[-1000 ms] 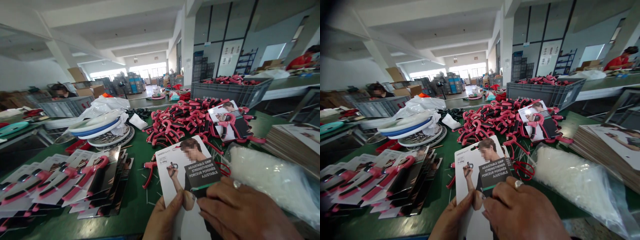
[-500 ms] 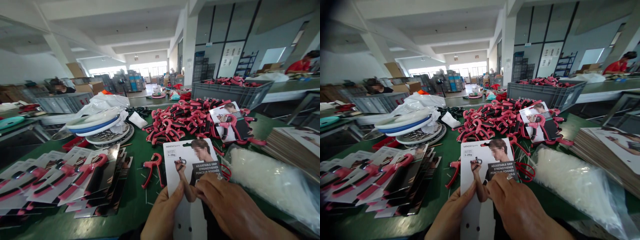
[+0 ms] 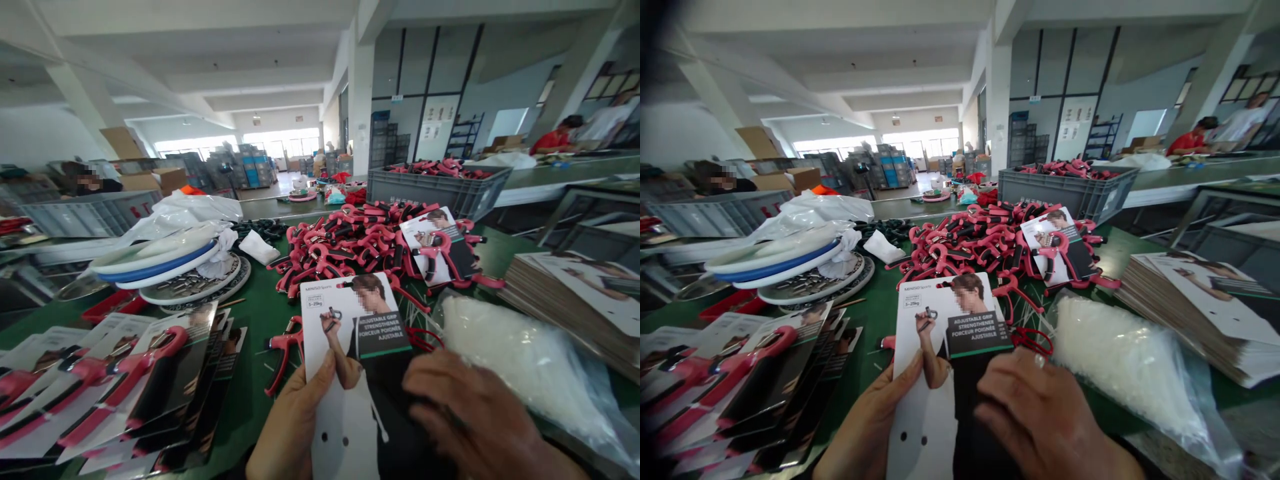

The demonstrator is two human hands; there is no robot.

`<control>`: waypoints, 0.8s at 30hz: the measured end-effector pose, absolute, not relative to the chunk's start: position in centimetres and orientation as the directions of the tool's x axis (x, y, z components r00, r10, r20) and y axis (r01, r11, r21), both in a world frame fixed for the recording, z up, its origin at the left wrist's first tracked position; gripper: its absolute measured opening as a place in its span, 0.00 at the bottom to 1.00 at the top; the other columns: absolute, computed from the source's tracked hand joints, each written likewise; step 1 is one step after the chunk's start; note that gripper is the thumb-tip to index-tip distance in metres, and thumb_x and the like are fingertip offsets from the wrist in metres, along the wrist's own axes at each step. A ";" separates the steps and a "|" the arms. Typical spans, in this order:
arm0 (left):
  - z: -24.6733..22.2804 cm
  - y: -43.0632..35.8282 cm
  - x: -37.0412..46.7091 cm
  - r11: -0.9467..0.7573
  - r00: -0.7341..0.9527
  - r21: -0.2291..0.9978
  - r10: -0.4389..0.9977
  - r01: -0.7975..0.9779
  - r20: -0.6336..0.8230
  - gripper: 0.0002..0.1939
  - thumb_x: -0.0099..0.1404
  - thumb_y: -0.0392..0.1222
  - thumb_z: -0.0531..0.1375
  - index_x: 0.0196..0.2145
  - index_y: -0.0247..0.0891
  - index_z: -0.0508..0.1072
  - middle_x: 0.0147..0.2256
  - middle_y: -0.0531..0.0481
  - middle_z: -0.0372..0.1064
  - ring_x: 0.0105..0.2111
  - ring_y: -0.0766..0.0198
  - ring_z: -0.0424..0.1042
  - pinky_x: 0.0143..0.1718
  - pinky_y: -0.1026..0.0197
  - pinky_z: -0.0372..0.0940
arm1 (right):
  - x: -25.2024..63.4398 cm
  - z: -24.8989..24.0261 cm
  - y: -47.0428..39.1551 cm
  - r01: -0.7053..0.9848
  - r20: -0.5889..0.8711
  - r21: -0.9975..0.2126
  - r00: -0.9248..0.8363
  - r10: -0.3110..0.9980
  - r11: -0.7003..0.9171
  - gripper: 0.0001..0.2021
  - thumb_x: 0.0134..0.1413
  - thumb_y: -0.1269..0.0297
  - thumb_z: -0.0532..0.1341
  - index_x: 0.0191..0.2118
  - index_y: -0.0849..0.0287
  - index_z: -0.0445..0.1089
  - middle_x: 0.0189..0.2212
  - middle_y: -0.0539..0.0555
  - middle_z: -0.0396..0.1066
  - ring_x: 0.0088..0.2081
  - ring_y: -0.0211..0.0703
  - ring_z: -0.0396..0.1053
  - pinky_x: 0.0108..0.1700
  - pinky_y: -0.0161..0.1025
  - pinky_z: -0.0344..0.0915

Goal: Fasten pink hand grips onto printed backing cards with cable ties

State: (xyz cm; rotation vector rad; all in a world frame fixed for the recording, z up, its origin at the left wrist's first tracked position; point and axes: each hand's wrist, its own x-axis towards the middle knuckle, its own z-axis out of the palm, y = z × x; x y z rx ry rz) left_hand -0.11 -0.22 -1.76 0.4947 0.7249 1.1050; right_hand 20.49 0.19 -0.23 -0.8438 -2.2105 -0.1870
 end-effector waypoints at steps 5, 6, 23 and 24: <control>-1.8 1.0 -1.4 0.362 0.257 0.769 0.930 -0.526 -0.263 0.13 0.59 0.46 0.61 0.24 0.34 0.68 0.24 0.53 0.64 0.22 0.69 0.64 0.26 0.65 0.60 | 27.4 -2.0 7.0 0.944 0.444 -0.008 -0.291 0.847 0.329 0.12 0.60 0.65 0.50 0.40 0.61 0.70 0.36 0.59 0.73 0.37 0.46 0.71 0.40 0.41 0.66; -2.0 1.3 -1.5 0.344 0.244 0.782 0.937 -0.520 -0.250 0.13 0.59 0.46 0.61 0.24 0.34 0.68 0.25 0.54 0.64 0.22 0.70 0.64 0.27 0.65 0.60 | 28.4 -2.6 8.4 0.948 0.390 0.020 -0.300 0.870 0.318 0.11 0.58 0.68 0.51 0.37 0.62 0.71 0.35 0.60 0.73 0.36 0.47 0.72 0.39 0.42 0.66; -3.7 2.5 -1.4 0.289 0.105 0.857 0.957 -0.427 -0.271 0.32 0.51 0.36 0.66 0.54 0.39 0.64 0.40 0.43 0.75 0.39 0.52 0.74 0.40 0.55 0.66 | 31.1 -4.8 14.1 0.800 0.043 0.270 -0.566 0.823 0.536 0.14 0.52 0.83 0.53 0.35 0.62 0.73 0.35 0.59 0.72 0.36 0.46 0.71 0.31 0.38 0.64; -3.7 2.2 -1.6 0.286 0.111 0.859 0.958 -0.425 -0.264 0.32 0.52 0.35 0.65 0.54 0.40 0.64 0.43 0.43 0.73 0.42 0.51 0.73 0.43 0.55 0.65 | 31.6 -4.5 14.1 0.810 0.075 0.262 -0.559 0.826 0.524 0.16 0.51 0.84 0.52 0.36 0.61 0.74 0.37 0.60 0.72 0.38 0.48 0.70 0.31 0.38 0.63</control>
